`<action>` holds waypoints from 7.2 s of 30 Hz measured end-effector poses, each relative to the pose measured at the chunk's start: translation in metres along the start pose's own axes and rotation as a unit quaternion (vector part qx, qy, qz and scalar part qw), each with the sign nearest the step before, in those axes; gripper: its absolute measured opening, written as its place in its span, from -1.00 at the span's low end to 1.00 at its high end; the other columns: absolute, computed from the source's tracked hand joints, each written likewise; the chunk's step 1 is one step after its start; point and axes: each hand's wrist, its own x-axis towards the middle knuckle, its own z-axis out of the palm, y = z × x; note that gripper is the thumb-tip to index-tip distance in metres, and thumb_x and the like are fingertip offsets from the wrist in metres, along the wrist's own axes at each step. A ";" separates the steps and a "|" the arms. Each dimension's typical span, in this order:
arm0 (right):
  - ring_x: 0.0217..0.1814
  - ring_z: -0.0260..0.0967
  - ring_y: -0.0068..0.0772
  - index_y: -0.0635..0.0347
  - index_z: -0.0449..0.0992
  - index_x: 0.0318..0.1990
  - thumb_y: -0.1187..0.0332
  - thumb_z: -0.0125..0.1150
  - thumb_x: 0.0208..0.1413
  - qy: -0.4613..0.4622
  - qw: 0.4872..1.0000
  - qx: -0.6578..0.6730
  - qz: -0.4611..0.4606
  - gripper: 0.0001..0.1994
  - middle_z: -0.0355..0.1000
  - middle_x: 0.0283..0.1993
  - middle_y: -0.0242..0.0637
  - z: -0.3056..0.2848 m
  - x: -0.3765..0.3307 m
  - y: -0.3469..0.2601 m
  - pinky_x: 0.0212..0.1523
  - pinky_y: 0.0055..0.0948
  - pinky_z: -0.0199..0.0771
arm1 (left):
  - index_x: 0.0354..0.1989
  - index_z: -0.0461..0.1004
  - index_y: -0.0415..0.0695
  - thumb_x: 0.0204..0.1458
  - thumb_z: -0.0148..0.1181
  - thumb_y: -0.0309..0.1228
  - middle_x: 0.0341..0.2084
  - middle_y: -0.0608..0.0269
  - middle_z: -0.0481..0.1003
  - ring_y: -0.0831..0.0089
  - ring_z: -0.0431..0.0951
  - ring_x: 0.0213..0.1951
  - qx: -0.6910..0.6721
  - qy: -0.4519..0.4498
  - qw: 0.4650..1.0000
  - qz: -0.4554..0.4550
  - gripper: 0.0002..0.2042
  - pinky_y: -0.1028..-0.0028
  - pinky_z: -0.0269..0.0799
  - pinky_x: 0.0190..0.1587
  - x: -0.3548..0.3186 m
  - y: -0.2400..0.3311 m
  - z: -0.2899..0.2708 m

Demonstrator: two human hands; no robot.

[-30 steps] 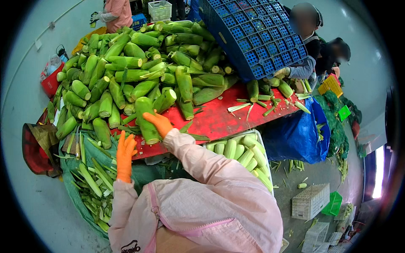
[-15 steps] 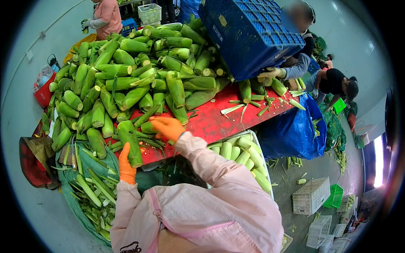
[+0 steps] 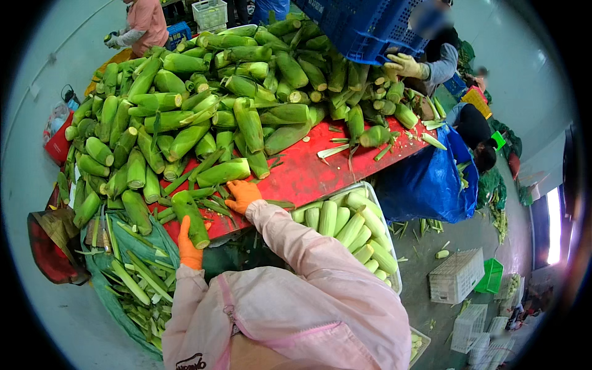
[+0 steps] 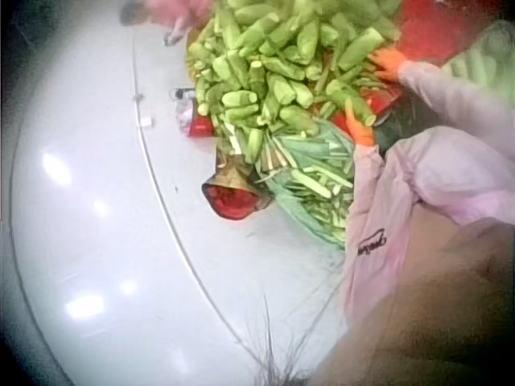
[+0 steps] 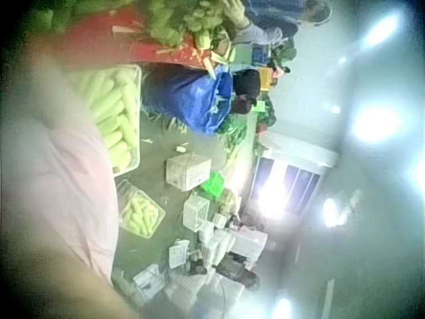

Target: The person husks corn cobs by hand and with a knife, placing the peeled corn into plastic crates.

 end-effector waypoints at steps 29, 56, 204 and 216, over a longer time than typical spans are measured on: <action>0.21 0.29 -0.24 0.26 0.00 0.41 0.27 0.53 -0.15 0.766 0.438 0.305 0.357 -0.01 0.26 0.29 -0.10 -0.111 -0.126 0.206 0.24 -0.36 0.28 | 0.05 0.41 -0.18 0.20 -0.01 0.04 -0.20 0.10 0.56 0.40 0.59 -0.36 0.227 0.092 0.969 -0.021 -0.49 0.57 0.44 -0.46 -0.094 0.053 -0.038; -0.25 0.42 -0.59 0.31 0.54 0.00 0.29 0.20 0.20 0.094 0.748 0.573 0.322 -0.69 0.54 -0.12 -0.31 0.003 -0.216 -0.046 -0.21 -0.55 0.45 | 0.19 0.25 -0.30 0.14 0.13 -0.36 -0.07 0.08 0.46 0.25 0.53 -0.11 0.240 0.043 0.963 0.118 -0.53 0.34 0.42 -0.03 -0.130 0.061 -0.096; -0.34 0.49 -0.44 0.26 0.48 0.09 -0.08 0.10 0.20 0.369 0.458 0.423 0.689 -0.44 0.53 -0.12 -0.24 -0.061 -0.504 -0.076 -0.30 -0.49 0.44 | 0.13 0.39 -0.26 0.10 0.17 -0.40 0.06 -0.01 0.46 0.15 0.43 0.13 0.597 -0.593 0.472 0.262 -0.59 0.34 0.28 0.20 -0.012 -0.168 0.185; -0.12 0.53 -0.36 0.11 0.45 0.16 -0.13 0.05 0.16 0.302 0.388 0.297 0.818 -0.41 0.55 -0.04 -0.21 -0.030 -0.467 -0.221 -0.05 -0.41 0.46 | -0.05 0.48 -0.44 0.24 -0.30 0.12 -0.08 -0.37 0.46 -0.24 0.46 -0.02 0.810 -0.368 0.449 0.079 -0.28 0.11 0.31 0.09 0.099 -0.382 0.185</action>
